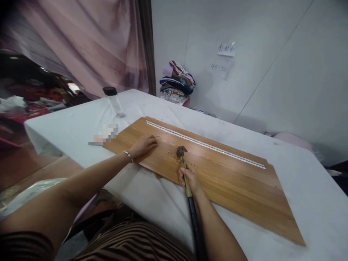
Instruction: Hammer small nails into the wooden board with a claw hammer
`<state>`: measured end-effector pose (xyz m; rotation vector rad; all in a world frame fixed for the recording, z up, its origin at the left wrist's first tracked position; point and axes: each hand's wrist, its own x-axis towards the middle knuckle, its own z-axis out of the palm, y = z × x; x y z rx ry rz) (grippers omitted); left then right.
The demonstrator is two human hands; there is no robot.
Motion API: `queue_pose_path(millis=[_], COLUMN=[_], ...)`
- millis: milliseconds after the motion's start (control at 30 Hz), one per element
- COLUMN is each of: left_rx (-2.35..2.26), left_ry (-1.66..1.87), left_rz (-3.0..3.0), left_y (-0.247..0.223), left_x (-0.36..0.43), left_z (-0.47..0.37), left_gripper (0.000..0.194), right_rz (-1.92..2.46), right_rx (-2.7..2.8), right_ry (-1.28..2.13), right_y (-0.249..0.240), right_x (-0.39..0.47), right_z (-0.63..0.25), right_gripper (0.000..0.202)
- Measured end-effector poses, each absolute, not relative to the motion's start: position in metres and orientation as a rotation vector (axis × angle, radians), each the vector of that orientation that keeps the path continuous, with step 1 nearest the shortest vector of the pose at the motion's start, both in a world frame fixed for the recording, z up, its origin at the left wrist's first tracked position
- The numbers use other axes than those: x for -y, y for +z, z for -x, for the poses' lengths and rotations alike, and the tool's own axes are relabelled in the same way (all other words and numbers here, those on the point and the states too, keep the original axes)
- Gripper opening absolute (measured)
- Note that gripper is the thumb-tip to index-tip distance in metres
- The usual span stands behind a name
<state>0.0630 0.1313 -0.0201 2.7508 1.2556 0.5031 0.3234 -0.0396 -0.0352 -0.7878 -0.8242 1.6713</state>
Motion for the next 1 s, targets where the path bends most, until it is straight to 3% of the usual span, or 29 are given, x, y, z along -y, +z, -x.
queue_pose_path(millis=[533,700,1000], left_rx=[-1.821,-1.646,-1.259], left_ry=[0.494,0.637,0.596], left_rz=[-2.568,-2.599,-2.739], left_y=[-0.02,-0.015,-0.019], left_x=[-0.161,-0.141,-0.106], left_z=[-0.075,-0.072,-0.095], left_gripper=[0.025,0.027,0.029], right_rz=[0.768,0.76,0.768], right_rx=[0.813,0.843,0.845], right_ry=[1.662,1.658,1.693], right_y=[-0.031,-0.031,-0.034], right_x=[0.043,0.042,0.039], right_z=[-0.323,-0.323,-0.324], right_gripper=[0.042,0.042,0.043])
